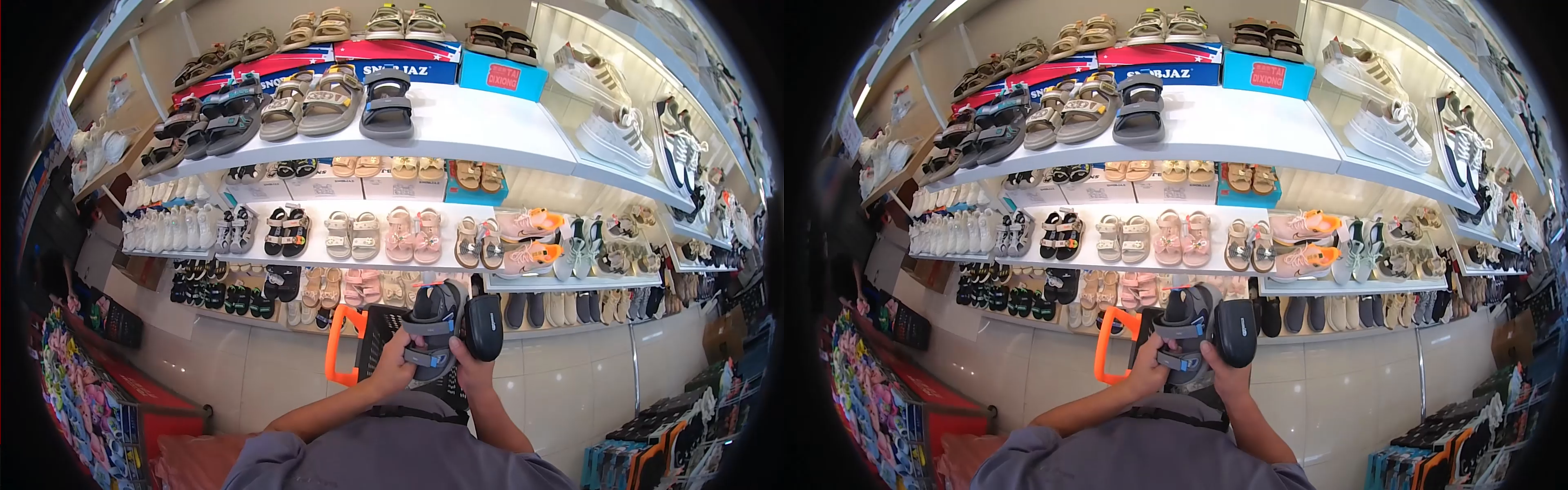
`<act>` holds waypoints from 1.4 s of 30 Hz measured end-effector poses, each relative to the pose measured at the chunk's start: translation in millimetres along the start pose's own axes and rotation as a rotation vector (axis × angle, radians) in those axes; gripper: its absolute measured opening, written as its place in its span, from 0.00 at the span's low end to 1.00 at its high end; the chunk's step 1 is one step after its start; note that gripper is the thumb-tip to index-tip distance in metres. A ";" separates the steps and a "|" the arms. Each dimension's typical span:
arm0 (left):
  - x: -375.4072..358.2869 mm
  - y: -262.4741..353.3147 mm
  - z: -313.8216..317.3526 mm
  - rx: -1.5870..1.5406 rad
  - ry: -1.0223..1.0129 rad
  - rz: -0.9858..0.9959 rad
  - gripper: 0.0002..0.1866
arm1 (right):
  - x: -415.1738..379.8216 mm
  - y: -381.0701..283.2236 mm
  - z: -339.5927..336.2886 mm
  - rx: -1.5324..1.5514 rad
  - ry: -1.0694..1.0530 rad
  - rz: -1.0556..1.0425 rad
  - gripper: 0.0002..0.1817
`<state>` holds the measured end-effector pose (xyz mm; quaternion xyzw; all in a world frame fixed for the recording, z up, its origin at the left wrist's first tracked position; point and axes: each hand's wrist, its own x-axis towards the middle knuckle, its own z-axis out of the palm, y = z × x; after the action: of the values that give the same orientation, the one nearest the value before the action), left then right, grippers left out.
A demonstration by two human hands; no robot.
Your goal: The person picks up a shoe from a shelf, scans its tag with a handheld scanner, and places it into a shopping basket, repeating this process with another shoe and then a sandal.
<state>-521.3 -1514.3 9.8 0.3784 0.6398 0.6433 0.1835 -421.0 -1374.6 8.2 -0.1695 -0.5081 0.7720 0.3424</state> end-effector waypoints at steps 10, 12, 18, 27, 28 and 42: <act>8.6 17.2 -2.2 0.286 -0.232 0.118 0.24 | 3.7 7.4 -14.7 0.209 0.138 0.132 0.26; 8.6 19.1 -1.5 0.314 -0.245 0.100 0.26 | 5.6 13.0 -24.1 0.205 0.156 0.153 0.27; 4.9 11.4 1.3 0.452 -0.296 0.118 0.21 | 3.3 28.5 -44.3 0.147 0.111 0.153 0.25; -15.5 -7.9 5.1 0.500 -0.344 -0.052 0.18 | -3.1 53.8 -62.8 -0.102 -0.003 0.200 0.22; -17.6 -11.5 4.9 0.500 -0.346 -0.053 0.18 | -3.9 54.1 -62.3 -0.101 -0.001 0.200 0.22; -40.0 -126.3 -31.0 0.480 -0.348 -0.458 0.22 | -39.4 133.0 -67.9 -0.665 -0.006 0.119 0.15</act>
<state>-549.2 -1549.9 -118.5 0.3612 0.7998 0.3432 0.3347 -399.1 -1389.9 -144.0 -0.2991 -0.7224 0.5830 0.2210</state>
